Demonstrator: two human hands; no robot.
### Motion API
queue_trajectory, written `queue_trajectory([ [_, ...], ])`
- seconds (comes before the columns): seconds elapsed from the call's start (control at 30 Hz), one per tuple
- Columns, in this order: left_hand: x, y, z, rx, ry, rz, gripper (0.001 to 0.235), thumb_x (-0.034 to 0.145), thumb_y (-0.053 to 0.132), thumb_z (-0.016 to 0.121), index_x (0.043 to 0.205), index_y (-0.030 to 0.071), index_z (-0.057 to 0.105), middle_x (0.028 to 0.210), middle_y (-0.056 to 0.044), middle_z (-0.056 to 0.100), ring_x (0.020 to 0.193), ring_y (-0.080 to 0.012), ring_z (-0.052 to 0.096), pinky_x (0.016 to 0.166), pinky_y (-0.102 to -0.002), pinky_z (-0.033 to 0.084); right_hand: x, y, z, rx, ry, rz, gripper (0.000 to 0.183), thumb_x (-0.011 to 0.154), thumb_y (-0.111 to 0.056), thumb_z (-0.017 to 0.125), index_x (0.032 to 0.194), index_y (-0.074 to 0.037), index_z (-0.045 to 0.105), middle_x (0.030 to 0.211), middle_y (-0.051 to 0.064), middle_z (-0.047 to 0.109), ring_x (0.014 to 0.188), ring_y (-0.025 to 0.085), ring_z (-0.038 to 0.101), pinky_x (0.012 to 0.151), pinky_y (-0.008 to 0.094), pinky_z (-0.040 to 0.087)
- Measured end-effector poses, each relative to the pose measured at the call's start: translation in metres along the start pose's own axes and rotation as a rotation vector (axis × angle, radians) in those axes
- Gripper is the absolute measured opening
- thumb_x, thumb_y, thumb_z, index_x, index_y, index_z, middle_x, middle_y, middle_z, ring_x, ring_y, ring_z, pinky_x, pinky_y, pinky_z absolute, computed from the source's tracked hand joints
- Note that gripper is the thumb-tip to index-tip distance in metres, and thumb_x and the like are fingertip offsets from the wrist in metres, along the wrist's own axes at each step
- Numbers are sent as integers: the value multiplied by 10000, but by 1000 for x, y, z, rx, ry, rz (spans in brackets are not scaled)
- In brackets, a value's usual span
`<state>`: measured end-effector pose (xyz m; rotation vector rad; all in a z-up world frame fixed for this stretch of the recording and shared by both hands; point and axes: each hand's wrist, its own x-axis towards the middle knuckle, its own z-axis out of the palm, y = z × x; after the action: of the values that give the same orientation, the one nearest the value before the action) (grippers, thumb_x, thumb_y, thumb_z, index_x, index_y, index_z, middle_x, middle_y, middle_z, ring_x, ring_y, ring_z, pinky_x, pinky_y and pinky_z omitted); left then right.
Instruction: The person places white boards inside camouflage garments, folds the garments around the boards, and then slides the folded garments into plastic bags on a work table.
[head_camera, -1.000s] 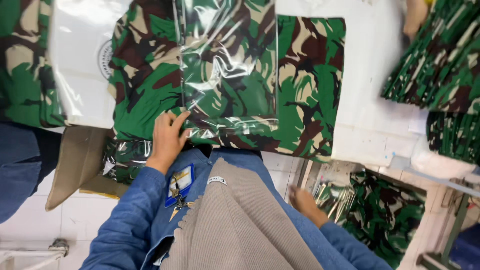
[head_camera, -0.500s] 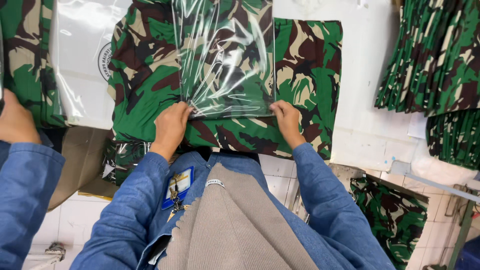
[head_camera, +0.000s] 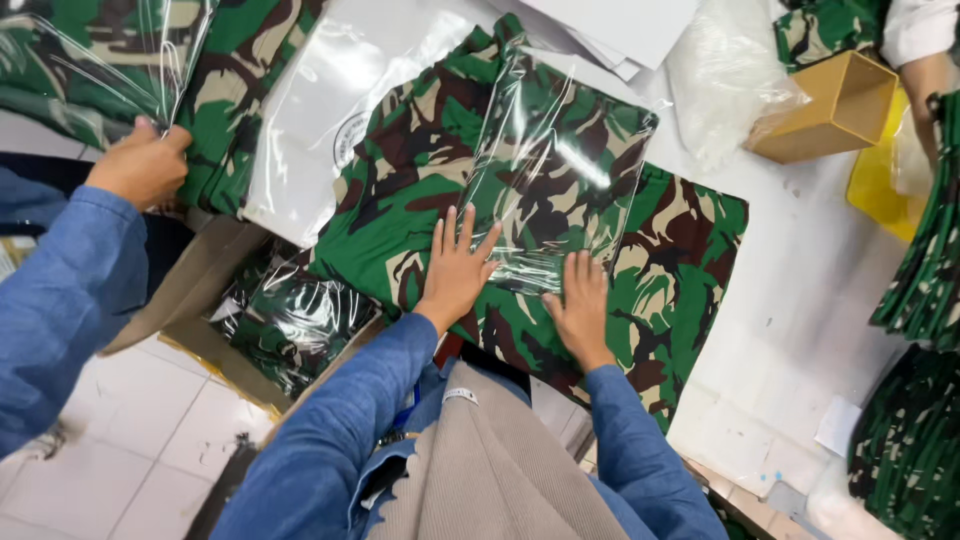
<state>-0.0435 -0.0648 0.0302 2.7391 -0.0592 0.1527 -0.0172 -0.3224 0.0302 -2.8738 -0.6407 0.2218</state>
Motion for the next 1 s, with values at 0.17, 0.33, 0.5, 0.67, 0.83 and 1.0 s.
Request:
queue_trajectory([
  [0.17, 35, 4, -24, -440, -80, -458, 960, 887, 234, 780, 1602, 28, 174, 1525, -341, 221, 1381, -510, 355, 1070, -588, 414, 7, 39, 8, 583, 263, 560, 652, 971, -313, 665, 1492, -26, 397, 1487, 256, 242, 1407, 432, 273, 1179, 506, 220],
  [0.33, 36, -30, 2, -853, -207, -533, 877, 879, 473, 764, 1538, 39, 380, 1442, -223, 523, 1305, -382, 558, 1002, -489, 526, 31, 55, 5, 1227, 88, 900, 499, 925, -265, 792, 1364, -130, 597, 1189, 178, 697, 1054, 348, 704, 842, 537, 557],
  [0.5, -119, -89, -155, -864, -40, -678, 501, 878, 331, 776, 1261, 29, 662, 1230, -229, 685, 1219, -412, 607, 1036, -484, 471, -27, -71, 39, 1077, -355, 322, 269, 807, -226, 853, 1022, -96, 757, 920, 56, 776, 857, 198, 702, 769, 393, 532],
  [0.67, -340, -208, -173, -565, -246, -1249, 332, 953, 206, 728, 1211, 2, 680, 910, -213, 684, 796, -341, 589, 646, -448, 465, -15, -84, -7, 838, -123, -20, 211, 977, -132, 587, 1157, -75, 681, 1135, 85, 718, 1062, 218, 667, 960, 349, 512],
  [0.83, -378, -223, -131, -811, 87, -1394, 582, 931, 91, 658, 1485, -10, 513, 1335, -193, 569, 1164, -379, 543, 942, -443, 397, 8, 78, -20, 360, 275, 383, 365, 995, -110, 505, 1347, -36, 568, 1408, 183, 564, 1339, 326, 481, 1160, 496, 346],
  [1.0, -386, -273, 63, 18, -690, -862, 809, 798, 504, 655, 1519, 177, 490, 1126, -238, 727, 1082, -395, 694, 918, -429, 537, 13, 143, -5, 117, 321, 436, 519, 1058, -315, 422, 1536, -111, 432, 1616, 222, 306, 1489, 424, 236, 1190, 562, 184],
])
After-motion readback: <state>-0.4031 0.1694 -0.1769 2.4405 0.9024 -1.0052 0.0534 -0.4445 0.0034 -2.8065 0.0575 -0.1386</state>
